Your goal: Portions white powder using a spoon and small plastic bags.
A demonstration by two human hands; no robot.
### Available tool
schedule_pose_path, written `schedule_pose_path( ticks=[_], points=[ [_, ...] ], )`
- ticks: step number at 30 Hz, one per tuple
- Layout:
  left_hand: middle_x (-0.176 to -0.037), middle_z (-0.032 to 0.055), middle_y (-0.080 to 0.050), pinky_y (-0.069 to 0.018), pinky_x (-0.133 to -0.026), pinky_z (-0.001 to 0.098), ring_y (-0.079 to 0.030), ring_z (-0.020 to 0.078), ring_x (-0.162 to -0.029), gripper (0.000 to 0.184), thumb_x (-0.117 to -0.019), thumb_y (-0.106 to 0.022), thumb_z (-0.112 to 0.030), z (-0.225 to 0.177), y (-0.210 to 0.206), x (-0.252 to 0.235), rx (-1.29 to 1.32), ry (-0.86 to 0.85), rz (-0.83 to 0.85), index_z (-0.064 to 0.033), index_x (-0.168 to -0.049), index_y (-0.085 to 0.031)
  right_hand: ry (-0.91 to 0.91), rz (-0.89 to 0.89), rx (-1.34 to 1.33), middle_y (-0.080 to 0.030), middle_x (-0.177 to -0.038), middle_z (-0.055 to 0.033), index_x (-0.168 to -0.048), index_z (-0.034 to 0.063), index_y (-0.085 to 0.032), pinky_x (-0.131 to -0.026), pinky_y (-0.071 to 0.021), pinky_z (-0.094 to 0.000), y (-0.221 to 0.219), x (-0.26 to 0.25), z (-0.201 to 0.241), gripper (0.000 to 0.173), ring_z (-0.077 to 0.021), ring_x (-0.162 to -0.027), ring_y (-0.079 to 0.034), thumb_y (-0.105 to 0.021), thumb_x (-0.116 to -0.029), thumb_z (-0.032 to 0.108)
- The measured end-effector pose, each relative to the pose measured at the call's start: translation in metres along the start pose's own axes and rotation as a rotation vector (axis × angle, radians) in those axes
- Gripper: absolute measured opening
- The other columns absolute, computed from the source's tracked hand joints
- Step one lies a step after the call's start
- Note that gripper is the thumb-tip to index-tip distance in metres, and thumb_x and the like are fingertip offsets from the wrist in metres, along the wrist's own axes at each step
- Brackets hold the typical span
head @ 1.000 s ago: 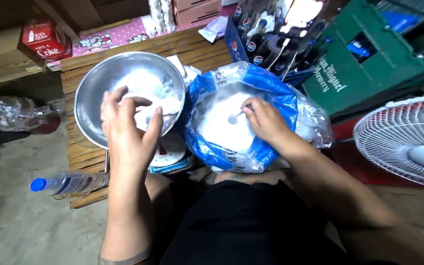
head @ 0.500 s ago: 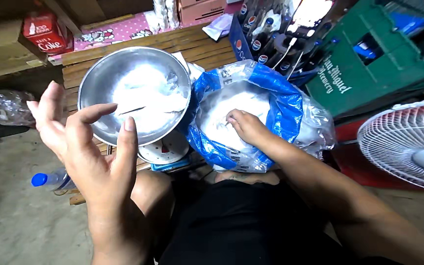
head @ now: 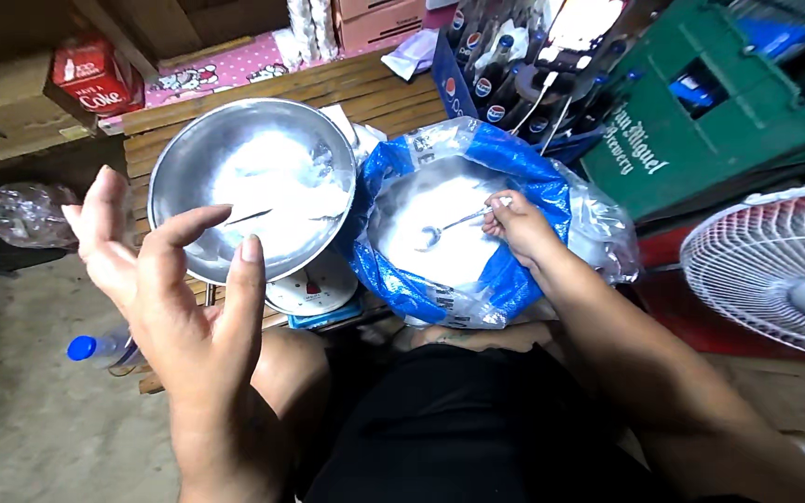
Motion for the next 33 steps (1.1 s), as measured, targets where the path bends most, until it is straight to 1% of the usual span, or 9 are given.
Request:
schedule_pose_path(
  ticks=[3, 7, 13, 17, 19, 21, 22, 27, 33],
  points=[
    [-0.165, 0.0231, -0.023, -0.0152, -0.126, 0.0527, -0.013, 0.0379, -0.156, 0.046, -0.0994, -0.06, -0.044, 0.004, -0.011, -0.005, -0.036, 0.028, 0.034, -0.0116, -0.131, -0.064, 0.037, -0.012, -0.062, -0.056, -0.084, 0.001, -0.128, 0.0015, -0.05, -0.076, -0.0555, -0.0251, 0.009, 0.005, 0.007, 0.026, -0.0045, -0.072, -0.061, -0.039, -0.1114, 0.018],
    [-0.168, 0.0224, -0.019, -0.0127, -0.122, 0.0639, -0.009, 0.0443, -0.156, 0.045, -0.0991, -0.057, -0.048, 0.01, -0.027, -0.01, -0.125, 0.079, 0.116, -0.0188, -0.132, -0.065, 0.084, -0.028, -0.162, -0.057, -0.082, 0.0052, -0.125, 0.0049, -0.049, -0.078, -0.0566, -0.0248, 0.019, 0.016, 0.025, 0.022, -0.0027, -0.072, -0.062, -0.037, -0.1113, 0.017],
    [-0.165, 0.0266, -0.025, -0.0056, -0.116, 0.076, -0.008, 0.0525, -0.154, 0.04, -0.0976, -0.059, -0.047, 0.012, -0.054, -0.027, -0.168, 0.098, 0.169, -0.0174, -0.12, -0.073, 0.218, 0.027, -0.334, -0.059, -0.08, 0.0095, -0.115, 0.014, -0.05, -0.079, -0.0567, -0.0237, 0.015, 0.036, 0.074, 0.015, -0.0022, -0.071, -0.062, -0.036, -0.1113, 0.018],
    [-0.162, 0.0231, -0.034, -0.0052, -0.114, 0.0787, -0.013, 0.0506, -0.154, 0.04, -0.097, -0.059, -0.049, 0.005, -0.07, -0.04, -0.23, 0.09, 0.256, -0.017, -0.115, -0.075, 0.332, 0.068, -0.394, -0.06, -0.08, 0.0093, -0.113, 0.0151, -0.052, -0.08, -0.057, -0.0242, 0.002, 0.047, 0.11, 0.017, -0.0035, -0.072, -0.063, -0.036, -0.111, 0.017],
    [-0.153, 0.0212, -0.048, -0.0134, -0.114, 0.0765, -0.03, 0.047, -0.149, 0.042, -0.0984, -0.058, -0.048, 0.0, -0.075, -0.045, -0.247, 0.085, 0.308, -0.014, -0.118, -0.073, 0.363, 0.085, -0.424, -0.06, -0.081, 0.0085, -0.113, 0.0149, -0.053, -0.079, -0.0574, -0.0238, -0.006, 0.051, 0.124, 0.016, -0.0039, -0.073, -0.063, -0.036, -0.1109, 0.016],
    [-0.13, 0.0186, -0.064, -0.0361, -0.103, 0.0681, -0.058, 0.0409, -0.123, 0.044, -0.0994, -0.058, -0.044, -0.002, -0.081, -0.05, -0.232, 0.072, 0.34, -0.0093, -0.124, -0.07, 0.395, 0.09, -0.432, -0.061, -0.08, 0.0082, -0.113, 0.0145, -0.053, -0.078, -0.0579, -0.0239, -0.016, 0.054, 0.135, 0.016, -0.0041, -0.072, -0.064, -0.037, -0.1108, 0.016],
    [-0.12, 0.0178, -0.069, -0.0419, -0.097, 0.0654, -0.064, 0.0389, -0.112, 0.043, -0.1001, -0.059, -0.04, -0.002, -0.083, -0.052, -0.202, 0.073, 0.364, -0.0066, -0.126, -0.068, 0.411, 0.096, -0.425, -0.061, -0.08, 0.0082, -0.113, 0.0141, -0.052, -0.078, -0.0581, -0.0242, -0.02, 0.055, 0.139, 0.016, -0.0042, -0.072, -0.064, -0.037, -0.1109, 0.016],
    [-0.102, 0.0136, -0.074, -0.055, -0.083, 0.0528, -0.071, 0.0294, -0.09, 0.029, -0.1018, -0.057, -0.015, -0.004, -0.09, -0.057, -0.096, 0.138, 0.436, -0.005, -0.128, -0.066, 0.459, 0.115, -0.366, -0.061, -0.082, 0.0073, -0.113, 0.0129, -0.05, -0.079, -0.0585, -0.025, -0.039, 0.059, 0.151, 0.012, -0.0046, -0.074, -0.064, -0.039, -0.1105, 0.015],
    [-0.098, 0.0116, -0.073, -0.056, -0.08, 0.0462, -0.07, 0.0239, -0.085, 0.027, -0.1021, -0.056, -0.015, 0.001, -0.088, -0.059, -0.057, 0.164, 0.397, -0.0053, -0.125, -0.066, 0.518, 0.142, -0.298, -0.06, -0.081, 0.0066, -0.113, 0.0115, -0.05, -0.078, -0.0588, -0.0246, -0.054, 0.06, 0.157, 0.01, -0.0046, -0.073, -0.065, -0.041, -0.1098, 0.015]
  ],
)
Point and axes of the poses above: each hand's wrist, its own x-axis away from the middle knuckle, its own y-axis out of the back of the hand, z = x × y, the point moved 2 cm from there along -x, towards the middle knuckle
